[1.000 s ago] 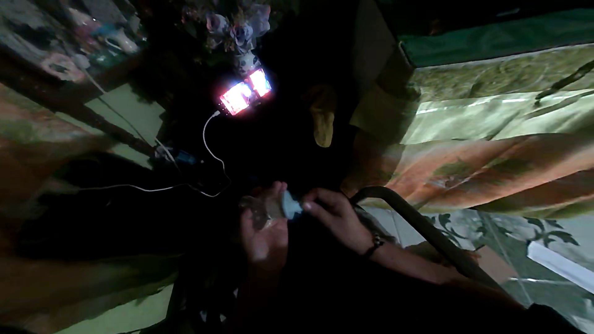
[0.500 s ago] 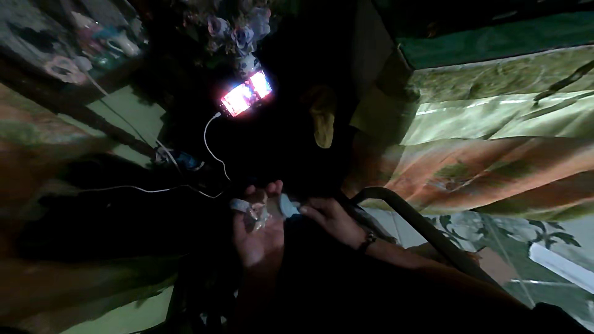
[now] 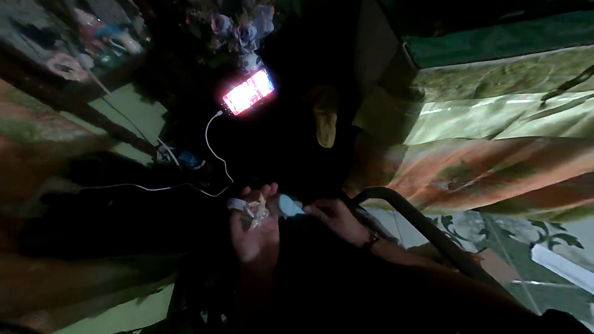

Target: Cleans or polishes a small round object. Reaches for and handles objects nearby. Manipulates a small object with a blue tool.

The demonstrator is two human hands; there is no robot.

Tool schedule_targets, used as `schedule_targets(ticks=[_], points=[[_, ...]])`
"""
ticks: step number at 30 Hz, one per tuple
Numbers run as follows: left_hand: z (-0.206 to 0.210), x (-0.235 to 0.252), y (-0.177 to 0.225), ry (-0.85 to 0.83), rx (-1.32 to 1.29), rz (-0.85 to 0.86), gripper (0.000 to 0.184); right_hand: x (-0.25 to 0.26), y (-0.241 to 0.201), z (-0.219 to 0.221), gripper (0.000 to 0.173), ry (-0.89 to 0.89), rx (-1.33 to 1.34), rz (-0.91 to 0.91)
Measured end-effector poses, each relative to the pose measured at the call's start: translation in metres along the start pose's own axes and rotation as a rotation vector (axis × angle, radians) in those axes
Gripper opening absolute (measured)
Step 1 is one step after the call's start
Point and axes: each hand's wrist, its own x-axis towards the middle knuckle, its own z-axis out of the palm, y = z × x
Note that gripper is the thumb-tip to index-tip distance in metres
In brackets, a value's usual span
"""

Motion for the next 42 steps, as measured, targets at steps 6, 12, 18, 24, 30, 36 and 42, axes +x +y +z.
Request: schedule_targets(ticks=[6, 12, 18, 24, 30, 36, 42], points=[[0.012, -0.002, -0.010, 0.073, -0.023, -0.023, 0.046, 0.001, -0.034, 0.016, 0.028, -0.064, 0.318, -0.099], [0.007, 0.005, 0.002, 0.069, -0.045, -0.002, 0.046, -0.004, -0.015, 0.006, 0.029, -0.093, 0.091, -0.062], [0.024, 0.007, -0.005, 0.088, -0.038, -0.040, 0.051, 0.011, -0.037, 0.006, 0.027, -0.038, 0.185, -0.086], [0.019, 0.010, 0.001, 0.152, 0.021, -0.004, 0.047, 0.004, -0.029, -0.011, 0.023, -0.051, 0.124, -0.099], [0.021, 0.011, -0.007, 0.054, -0.003, -0.016, 0.047, 0.010, -0.033, -0.001, 0.030, -0.047, 0.018, -0.254], [0.009, 0.014, -0.006, 0.103, 0.123, 0.082, 0.037, 0.007, -0.053, -0.020, 0.021, -0.004, 0.176, -0.219], [0.002, 0.015, -0.010, -0.063, 0.004, 0.081, 0.037, 0.006, -0.039, -0.013, 0.032, -0.044, -0.101, -0.330]])
